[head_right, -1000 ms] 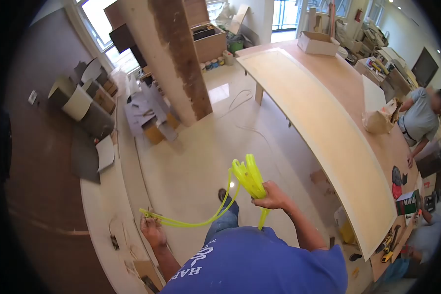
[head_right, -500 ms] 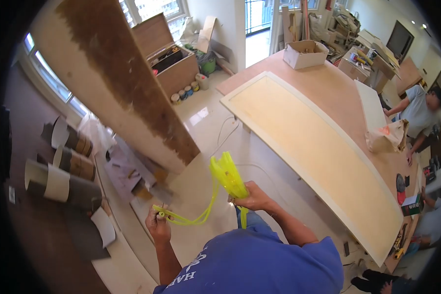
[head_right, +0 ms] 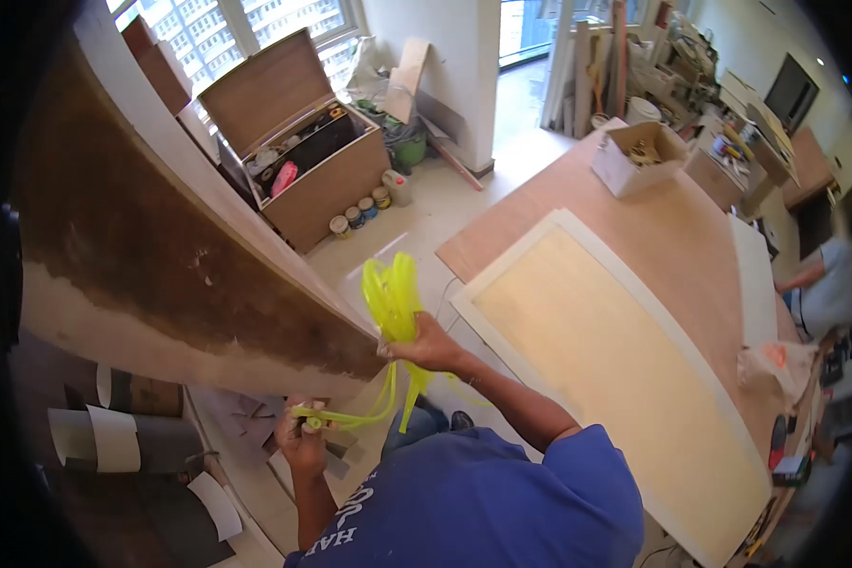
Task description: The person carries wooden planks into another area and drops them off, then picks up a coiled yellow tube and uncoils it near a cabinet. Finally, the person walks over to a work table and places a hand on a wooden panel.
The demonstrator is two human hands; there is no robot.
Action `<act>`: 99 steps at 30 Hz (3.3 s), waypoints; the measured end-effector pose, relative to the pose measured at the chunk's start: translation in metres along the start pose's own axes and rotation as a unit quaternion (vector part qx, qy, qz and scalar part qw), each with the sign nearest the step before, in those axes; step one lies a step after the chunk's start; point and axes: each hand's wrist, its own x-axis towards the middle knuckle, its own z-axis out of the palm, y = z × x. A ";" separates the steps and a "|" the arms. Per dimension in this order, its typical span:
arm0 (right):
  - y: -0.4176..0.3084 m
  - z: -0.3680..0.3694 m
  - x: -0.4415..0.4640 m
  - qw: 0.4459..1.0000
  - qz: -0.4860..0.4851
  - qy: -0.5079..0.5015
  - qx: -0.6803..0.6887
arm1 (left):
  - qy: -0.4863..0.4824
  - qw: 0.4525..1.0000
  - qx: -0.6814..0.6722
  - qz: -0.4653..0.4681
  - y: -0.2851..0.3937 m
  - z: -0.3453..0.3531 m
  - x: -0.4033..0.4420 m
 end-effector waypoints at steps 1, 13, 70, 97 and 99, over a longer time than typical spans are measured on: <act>-0.004 -0.008 0.026 1.000 0.002 0.007 0.005 | -0.002 1.000 0.017 -0.002 -0.013 -0.003 0.018; -0.014 -0.088 0.302 0.996 -0.049 0.069 0.005 | -0.175 0.982 0.051 0.038 -0.086 0.004 0.270; 0.110 0.039 0.997 0.875 -0.007 -0.409 -0.258 | 0.431 0.901 0.008 0.044 -0.279 -0.141 0.751; 0.213 0.207 1.106 0.728 -0.020 -0.682 -0.062 | 0.642 0.758 0.116 0.000 -0.300 -0.274 0.889; 0.220 0.218 1.111 0.700 0.006 -0.712 -0.057 | 0.663 0.735 0.144 0.002 -0.304 -0.287 0.899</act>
